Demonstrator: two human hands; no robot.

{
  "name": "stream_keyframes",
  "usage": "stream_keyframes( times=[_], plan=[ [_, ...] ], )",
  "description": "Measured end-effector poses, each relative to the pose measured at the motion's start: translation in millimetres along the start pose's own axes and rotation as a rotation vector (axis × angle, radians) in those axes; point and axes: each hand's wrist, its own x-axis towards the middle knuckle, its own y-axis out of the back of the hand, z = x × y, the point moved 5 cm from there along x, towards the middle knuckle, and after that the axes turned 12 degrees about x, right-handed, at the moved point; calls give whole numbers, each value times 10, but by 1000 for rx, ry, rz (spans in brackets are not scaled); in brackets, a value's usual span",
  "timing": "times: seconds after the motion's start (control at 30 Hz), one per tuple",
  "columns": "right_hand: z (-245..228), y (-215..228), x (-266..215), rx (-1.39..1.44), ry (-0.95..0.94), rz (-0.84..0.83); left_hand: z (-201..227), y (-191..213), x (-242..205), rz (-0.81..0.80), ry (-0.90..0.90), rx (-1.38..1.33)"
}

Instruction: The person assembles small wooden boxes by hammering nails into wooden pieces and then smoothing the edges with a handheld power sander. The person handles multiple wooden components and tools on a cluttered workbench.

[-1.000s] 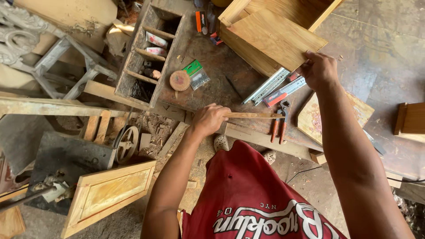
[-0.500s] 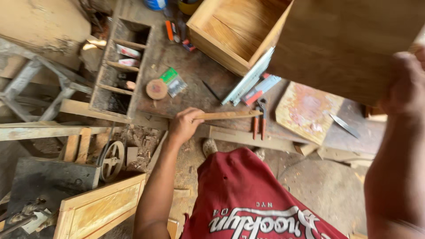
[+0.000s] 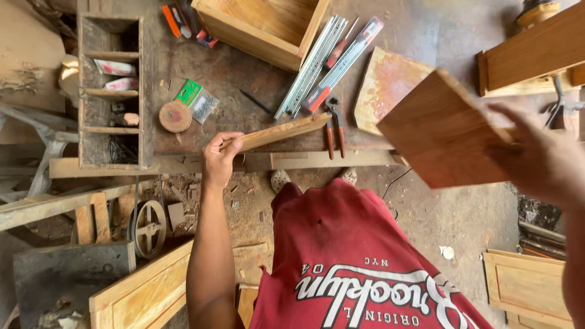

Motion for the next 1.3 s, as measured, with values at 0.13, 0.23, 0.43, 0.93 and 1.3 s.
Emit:
stream_keyframes(
  times=[0.13, 0.23, 0.43, 0.93, 1.3],
  plan=[
    [-690, -284, -27, -272, 14, -71, -117, -45, -9, 5, -9, -195],
    [-1037, -535, -21, -354, 291, -29, -164, -78, -30, 16, -27, -133],
    [-1188, -736, 146, -61, 646, 269, -143, -80, -94, 76, -27, -78],
    [-170, -1138, 315, 500, 447, 40, -12, -71, -39, 64, -93, 26],
    [-3345, -1061, 660, -108, 1286, -555, 64, -55, 22, 8, -31, -147]
  ],
)
